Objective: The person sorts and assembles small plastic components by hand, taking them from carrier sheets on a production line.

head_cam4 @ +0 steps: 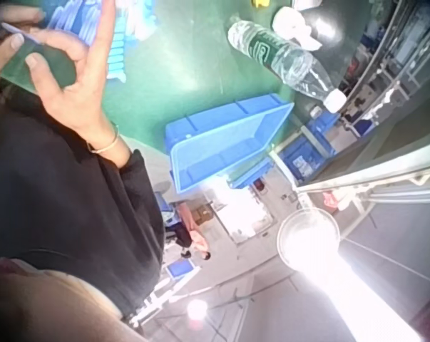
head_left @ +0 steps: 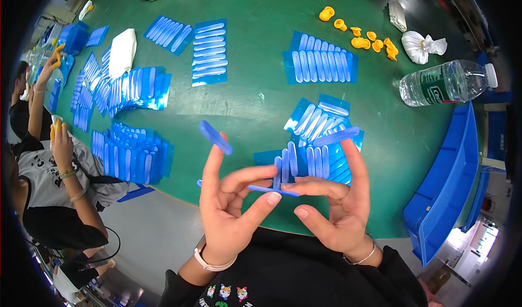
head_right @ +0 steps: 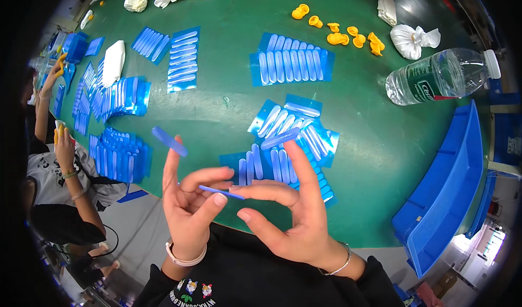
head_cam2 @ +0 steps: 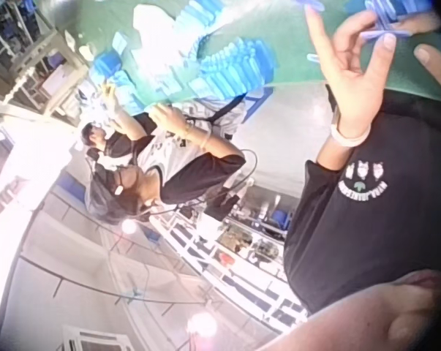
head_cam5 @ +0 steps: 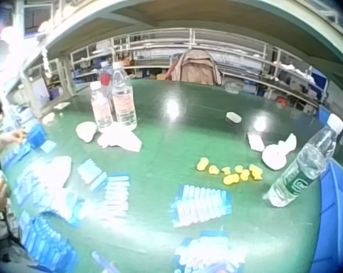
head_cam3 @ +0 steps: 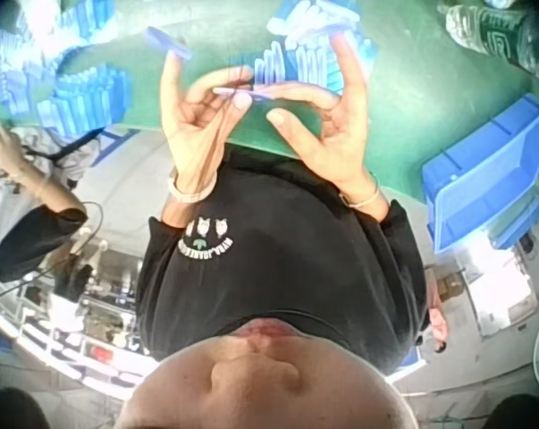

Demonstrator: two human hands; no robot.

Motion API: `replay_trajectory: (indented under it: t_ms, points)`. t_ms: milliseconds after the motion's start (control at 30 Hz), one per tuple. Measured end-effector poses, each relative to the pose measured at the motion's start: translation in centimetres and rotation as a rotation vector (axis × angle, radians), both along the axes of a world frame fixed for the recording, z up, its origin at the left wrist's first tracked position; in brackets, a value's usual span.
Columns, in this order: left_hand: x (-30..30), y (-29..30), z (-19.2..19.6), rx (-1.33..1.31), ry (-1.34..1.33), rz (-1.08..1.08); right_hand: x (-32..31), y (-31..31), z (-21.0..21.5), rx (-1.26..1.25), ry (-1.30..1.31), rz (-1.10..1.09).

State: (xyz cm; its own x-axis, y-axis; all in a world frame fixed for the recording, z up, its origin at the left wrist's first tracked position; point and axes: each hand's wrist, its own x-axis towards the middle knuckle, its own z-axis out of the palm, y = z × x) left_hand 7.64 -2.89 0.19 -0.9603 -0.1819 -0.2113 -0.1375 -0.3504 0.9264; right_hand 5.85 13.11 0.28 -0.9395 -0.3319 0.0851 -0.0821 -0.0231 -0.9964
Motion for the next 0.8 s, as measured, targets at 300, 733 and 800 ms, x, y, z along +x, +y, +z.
replay_trajectory:
  t_ms: [300,733,800]
  points:
    - [1.1,-0.7,-1.0,-0.017,0.217,0.263,-0.9,-2.2,1.4,-0.038,0.096,-0.437]
    - [1.1,-0.7,0.5,0.413,0.334,-0.054,0.8,-1.6,0.7,0.161,-0.193,-0.031]
    - [1.4,-0.9,0.9,0.272,0.378,-0.081,1.1,-2.0,0.7,0.250,-0.099,-0.098]
